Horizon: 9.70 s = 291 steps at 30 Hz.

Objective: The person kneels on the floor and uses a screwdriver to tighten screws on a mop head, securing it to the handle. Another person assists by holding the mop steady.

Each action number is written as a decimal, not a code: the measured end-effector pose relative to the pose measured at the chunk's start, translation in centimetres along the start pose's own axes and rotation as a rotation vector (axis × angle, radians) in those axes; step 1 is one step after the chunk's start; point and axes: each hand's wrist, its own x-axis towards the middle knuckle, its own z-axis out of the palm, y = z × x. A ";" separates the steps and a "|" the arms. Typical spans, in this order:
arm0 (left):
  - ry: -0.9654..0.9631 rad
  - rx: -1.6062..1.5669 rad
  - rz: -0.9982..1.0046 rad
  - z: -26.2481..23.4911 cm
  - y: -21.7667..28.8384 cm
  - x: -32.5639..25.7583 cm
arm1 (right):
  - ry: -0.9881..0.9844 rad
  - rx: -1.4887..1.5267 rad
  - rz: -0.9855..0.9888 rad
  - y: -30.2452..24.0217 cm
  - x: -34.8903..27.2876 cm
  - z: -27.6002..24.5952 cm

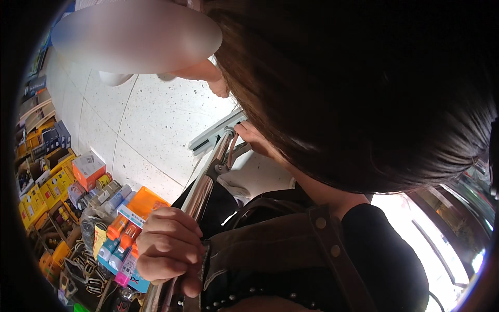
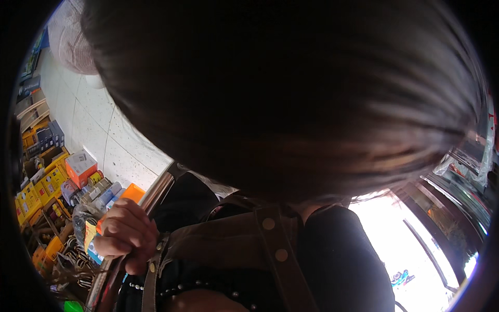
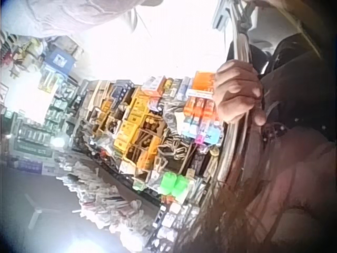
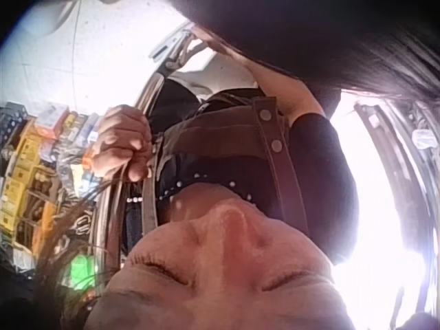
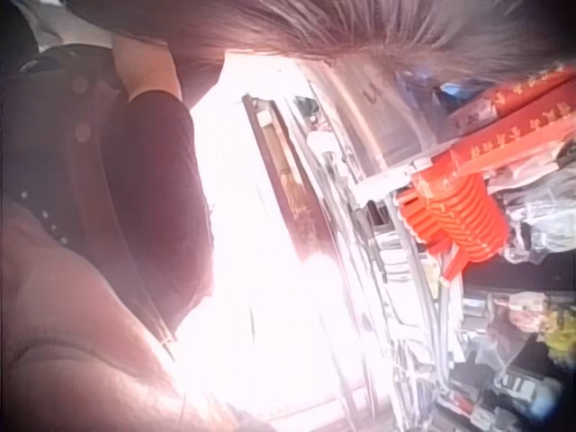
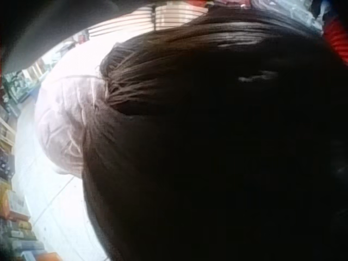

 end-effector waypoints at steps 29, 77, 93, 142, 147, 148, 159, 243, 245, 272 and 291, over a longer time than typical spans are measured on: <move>0.049 0.008 -0.007 0.1 -0.1 0.3 | 0.132 0.250 -0.046 0.6 0.3 1.7; -0.057 -0.067 0.019 -0.5 -0.8 -0.2 | 0.077 0.224 0.003 1.0 -0.3 2.3; -1.199 0.178 -1.302 -1.7 -12.6 6.3 | 0.057 0.203 0.008 1.3 -0.3 3.2; -1.410 0.502 -1.212 0.4 -19.4 0.4 | -0.353 0.431 0.499 15.6 -12.4 -14.0; -1.437 0.587 -1.277 1.7 -18.7 1.8 | -0.118 0.460 0.492 13.0 -12.9 -13.3; -1.438 0.584 -1.276 1.7 -18.8 1.7 | -0.086 0.441 0.481 12.7 -12.9 -12.9; -1.401 0.599 -1.073 1.1 -18.6 0.5 | 0.102 0.423 0.411 9.5 -9.0 -12.9; -1.350 0.526 -1.127 -0.9 -18.4 0.7 | -0.091 -0.038 -0.153 5.9 -3.9 -6.1; -1.335 0.520 -1.115 -0.9 -18.4 0.7 | -0.103 -0.042 -0.177 6.0 -3.8 -6.4; -1.265 0.472 -1.116 -1.2 -18.6 0.6 | -0.015 0.167 -0.051 5.5 -1.6 -5.8; -1.256 0.475 -1.043 -0.9 -18.0 -0.1 | -0.231 -0.066 -0.107 4.2 -4.7 -6.2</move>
